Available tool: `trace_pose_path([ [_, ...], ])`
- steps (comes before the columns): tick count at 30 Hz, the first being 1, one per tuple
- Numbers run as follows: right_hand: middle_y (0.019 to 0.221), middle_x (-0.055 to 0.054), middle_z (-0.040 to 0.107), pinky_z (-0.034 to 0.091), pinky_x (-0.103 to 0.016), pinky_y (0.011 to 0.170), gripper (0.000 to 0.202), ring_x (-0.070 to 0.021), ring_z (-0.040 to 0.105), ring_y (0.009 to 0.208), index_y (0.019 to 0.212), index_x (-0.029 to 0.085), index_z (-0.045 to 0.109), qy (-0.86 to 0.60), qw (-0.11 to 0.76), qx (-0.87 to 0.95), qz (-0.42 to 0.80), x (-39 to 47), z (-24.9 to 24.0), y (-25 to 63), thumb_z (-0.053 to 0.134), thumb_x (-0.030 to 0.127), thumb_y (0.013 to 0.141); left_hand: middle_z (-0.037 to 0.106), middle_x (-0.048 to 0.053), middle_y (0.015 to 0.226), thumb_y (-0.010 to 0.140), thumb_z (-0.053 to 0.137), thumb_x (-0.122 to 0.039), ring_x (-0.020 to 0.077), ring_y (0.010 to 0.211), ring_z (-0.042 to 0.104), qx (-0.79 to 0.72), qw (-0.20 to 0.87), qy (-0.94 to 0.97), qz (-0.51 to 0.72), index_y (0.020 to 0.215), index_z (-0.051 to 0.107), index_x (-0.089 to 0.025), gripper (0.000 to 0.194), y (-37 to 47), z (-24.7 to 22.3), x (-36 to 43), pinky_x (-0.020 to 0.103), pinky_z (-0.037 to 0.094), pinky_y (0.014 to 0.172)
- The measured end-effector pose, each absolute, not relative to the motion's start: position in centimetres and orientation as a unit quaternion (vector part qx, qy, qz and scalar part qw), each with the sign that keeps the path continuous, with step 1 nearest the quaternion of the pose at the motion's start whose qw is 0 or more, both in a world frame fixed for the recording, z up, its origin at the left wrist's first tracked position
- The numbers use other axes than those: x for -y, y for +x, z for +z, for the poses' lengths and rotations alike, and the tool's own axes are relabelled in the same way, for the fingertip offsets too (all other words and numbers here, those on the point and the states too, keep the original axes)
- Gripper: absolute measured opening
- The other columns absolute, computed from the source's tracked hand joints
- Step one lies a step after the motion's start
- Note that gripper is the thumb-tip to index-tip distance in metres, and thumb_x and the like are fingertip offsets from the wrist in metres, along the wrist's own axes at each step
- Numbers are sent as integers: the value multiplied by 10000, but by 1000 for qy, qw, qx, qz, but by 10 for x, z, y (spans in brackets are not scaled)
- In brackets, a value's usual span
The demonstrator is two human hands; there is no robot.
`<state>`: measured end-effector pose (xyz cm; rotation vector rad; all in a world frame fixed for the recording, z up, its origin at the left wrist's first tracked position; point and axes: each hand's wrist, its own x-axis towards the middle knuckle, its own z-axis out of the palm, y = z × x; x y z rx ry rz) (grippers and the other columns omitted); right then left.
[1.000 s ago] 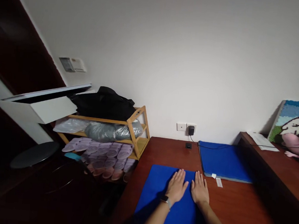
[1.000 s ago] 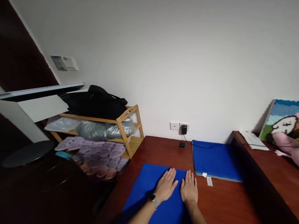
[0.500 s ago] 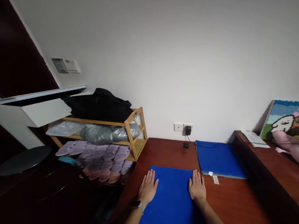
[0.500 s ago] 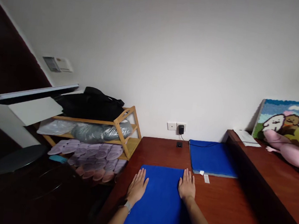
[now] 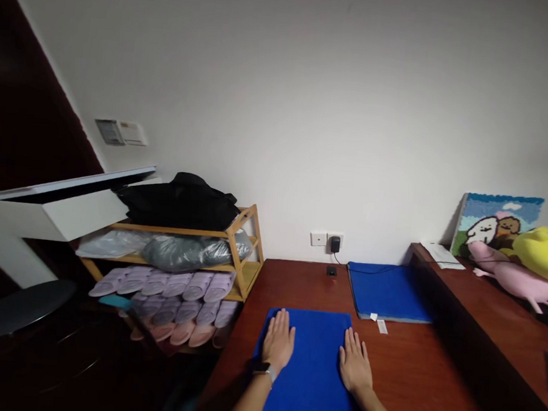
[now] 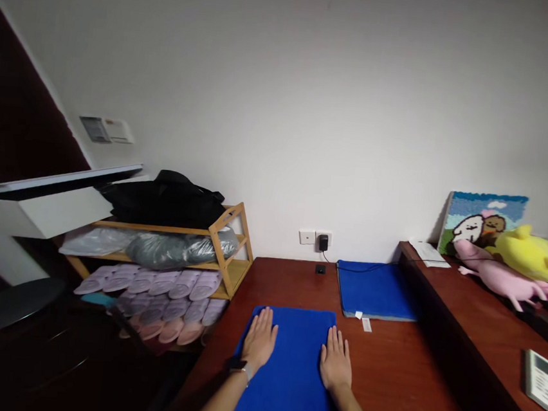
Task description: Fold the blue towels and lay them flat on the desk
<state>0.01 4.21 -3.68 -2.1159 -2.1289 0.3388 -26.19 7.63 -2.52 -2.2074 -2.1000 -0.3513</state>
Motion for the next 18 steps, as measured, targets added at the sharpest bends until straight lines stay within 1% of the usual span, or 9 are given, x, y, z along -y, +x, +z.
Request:
trace_pose_path([
  [3, 1698, -32, 166, 95, -424, 1282, 665, -206, 122, 1579, 1622, 121, 196, -696, 59, 708, 110, -43, -34, 0, 134, 395, 1019, 296, 61, 1676, 1064, 196, -405, 230, 1559, 238, 602, 6, -785, -148, 1633, 181, -201, 605, -194, -26, -64, 476, 244, 1281],
  [5, 1700, -33, 157, 93, -431, 1282, 661, -216, 114, 1580, 1619, 115, 202, -688, 49, 716, 105, -43, -34, 1, 149, 376, 1014, 273, 37, 1686, 1067, 168, -414, 218, 1562, 228, 556, -30, -817, -150, 1636, 166, -223, 600, -152, -33, -54, 464, 258, 1281],
  [8, 1702, -34, 151, 87, -441, 1282, 657, -227, 105, 1582, 1616, 110, 206, -683, 37, 723, 93, -42, -36, 2, 170, 349, 1005, 273, 40, 1686, 1068, 124, -429, 204, 1565, 218, 569, -62, -808, -139, 1633, 203, -216, 609, -130, -43, -41, 446, 236, 1291],
  [10, 1701, -41, 162, 91, -438, 1281, 662, -226, 118, 1580, 1618, 102, 191, -690, 41, 717, 90, -41, -38, 2, 157, 364, 1011, 270, 47, 1686, 1065, 118, -467, 207, 1566, 211, 597, -68, -789, -125, 1625, 243, -202, 632, -148, -43, -34, 441, 219, 1295],
  [12, 1701, -48, 169, 95, -434, 1281, 669, -223, 130, 1579, 1619, 95, 179, -695, 53, 711, 91, -41, -41, 2, 140, 387, 1018, 262, 55, 1686, 1059, 133, -514, 222, 1565, 214, 631, -60, -766, -108, 1620, 266, -195, 659, -187, -41, -26, 452, 222, 1292],
  [16, 1705, -52, 171, 87, -435, 1280, 668, -218, 123, 1580, 1622, 111, 184, -696, 68, 708, 95, -44, -43, 1, 139, 399, 1021, 285, 88, 1675, 1048, 168, -560, 262, 1556, 244, 718, -6, -690, -93, 1624, 254, -181, 694, -275, -43, -2, 494, 253, 1273],
  [18, 1706, -51, 172, 86, -435, 1280, 665, -214, 122, 1580, 1623, 116, 182, -699, 64, 705, 102, -45, -39, 1, 141, 394, 1020, 298, 93, 1671, 1048, 171, -558, 265, 1553, 256, 741, 24, -664, -95, 1628, 240, -179, 697, -302, -47, 9, 494, 269, 1264],
])
